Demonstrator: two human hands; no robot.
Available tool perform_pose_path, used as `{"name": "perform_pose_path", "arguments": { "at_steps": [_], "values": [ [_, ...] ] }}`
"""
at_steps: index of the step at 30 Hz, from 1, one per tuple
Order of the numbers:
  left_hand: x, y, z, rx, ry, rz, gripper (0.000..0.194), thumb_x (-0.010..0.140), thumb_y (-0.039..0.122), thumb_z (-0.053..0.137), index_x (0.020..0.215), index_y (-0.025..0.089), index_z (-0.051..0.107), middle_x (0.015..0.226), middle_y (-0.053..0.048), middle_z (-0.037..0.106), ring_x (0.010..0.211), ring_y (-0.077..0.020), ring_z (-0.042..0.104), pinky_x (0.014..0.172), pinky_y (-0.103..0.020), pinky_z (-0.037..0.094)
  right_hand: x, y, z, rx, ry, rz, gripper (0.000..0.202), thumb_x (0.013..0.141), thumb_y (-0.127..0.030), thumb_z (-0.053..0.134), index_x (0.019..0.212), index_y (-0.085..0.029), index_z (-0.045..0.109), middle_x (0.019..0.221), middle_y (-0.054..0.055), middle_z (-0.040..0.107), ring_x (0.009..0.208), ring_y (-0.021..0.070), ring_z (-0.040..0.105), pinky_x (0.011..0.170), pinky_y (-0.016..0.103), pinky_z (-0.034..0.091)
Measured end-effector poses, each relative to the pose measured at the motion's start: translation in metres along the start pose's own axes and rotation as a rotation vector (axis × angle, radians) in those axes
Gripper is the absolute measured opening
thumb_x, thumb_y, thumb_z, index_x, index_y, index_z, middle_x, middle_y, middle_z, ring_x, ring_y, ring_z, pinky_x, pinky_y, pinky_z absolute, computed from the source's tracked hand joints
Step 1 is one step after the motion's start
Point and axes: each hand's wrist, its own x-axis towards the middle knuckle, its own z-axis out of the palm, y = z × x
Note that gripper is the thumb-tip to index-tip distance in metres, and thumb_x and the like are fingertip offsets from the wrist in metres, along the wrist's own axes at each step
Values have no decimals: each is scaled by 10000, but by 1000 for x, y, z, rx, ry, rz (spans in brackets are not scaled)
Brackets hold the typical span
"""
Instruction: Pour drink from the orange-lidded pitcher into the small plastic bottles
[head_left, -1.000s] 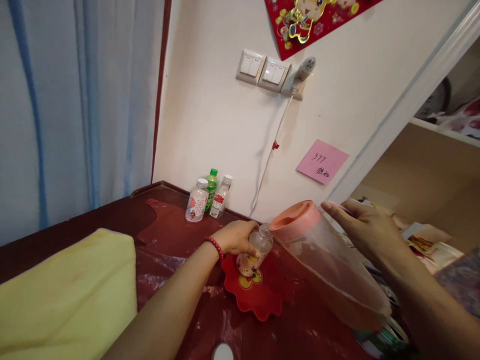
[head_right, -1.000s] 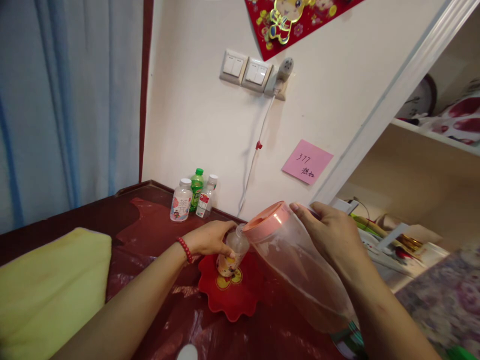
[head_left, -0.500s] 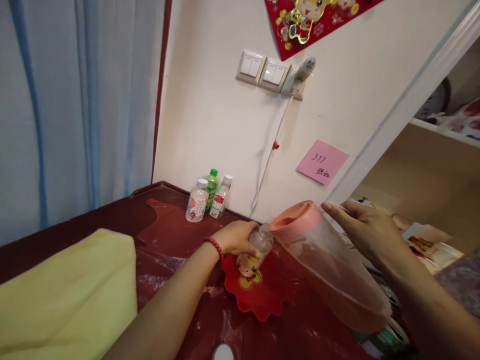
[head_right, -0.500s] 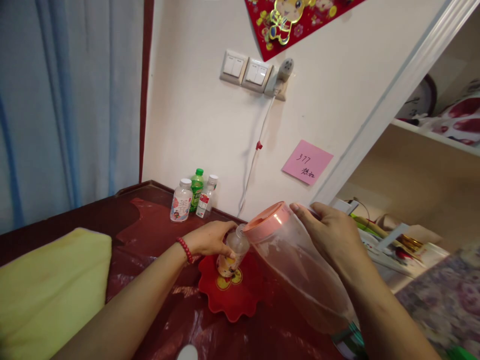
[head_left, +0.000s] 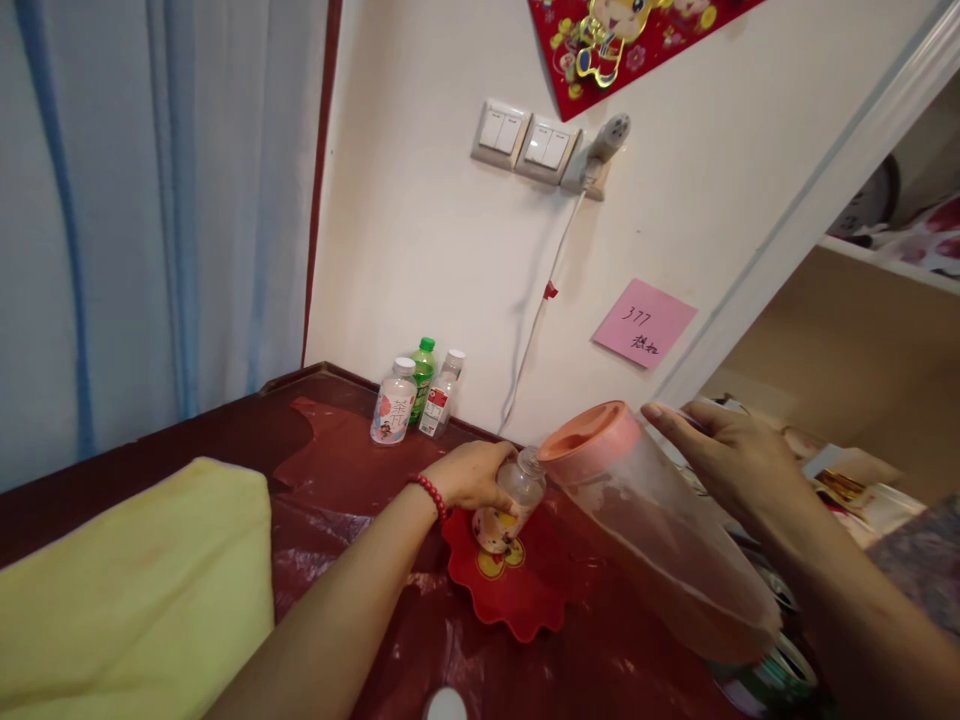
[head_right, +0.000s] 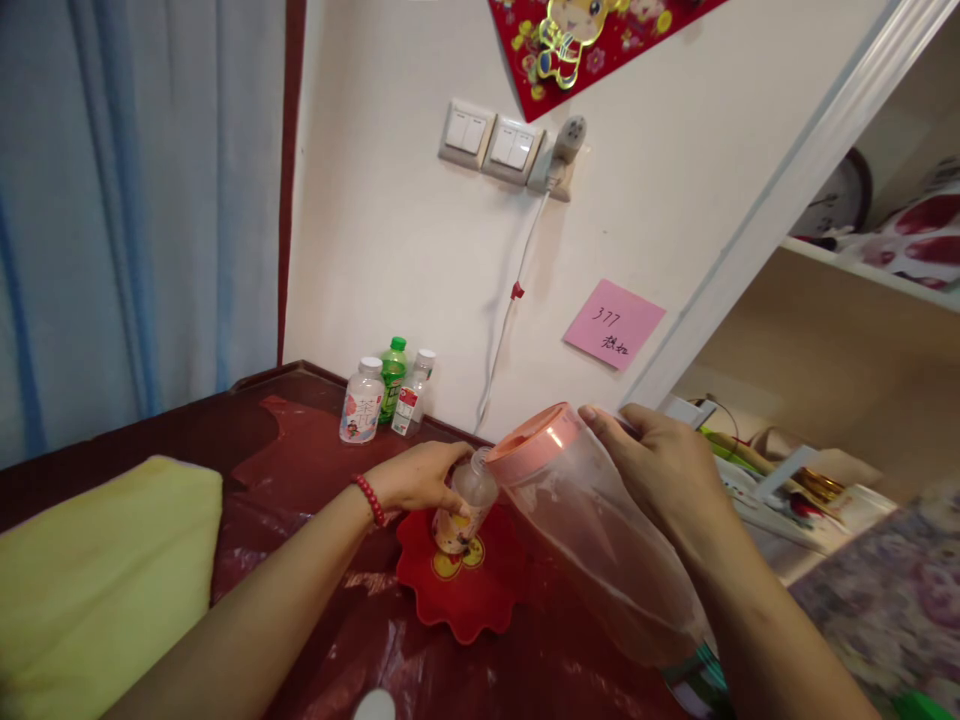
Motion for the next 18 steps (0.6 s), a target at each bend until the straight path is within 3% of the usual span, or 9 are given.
{"name": "perform_pose_path", "arguments": {
  "at_steps": [18],
  "values": [
    [-1, 1, -1, -10, -10, -8, 660, 613, 426, 832, 1187, 204, 595, 1152, -87, 699, 993, -289, 656, 750, -308, 479, -1, -1, 0, 3, 15, -31, 636, 785, -803, 417, 535, -219, 380, 470, -12, 387, 486, 152, 408, 483, 290, 288]
  ]
}}
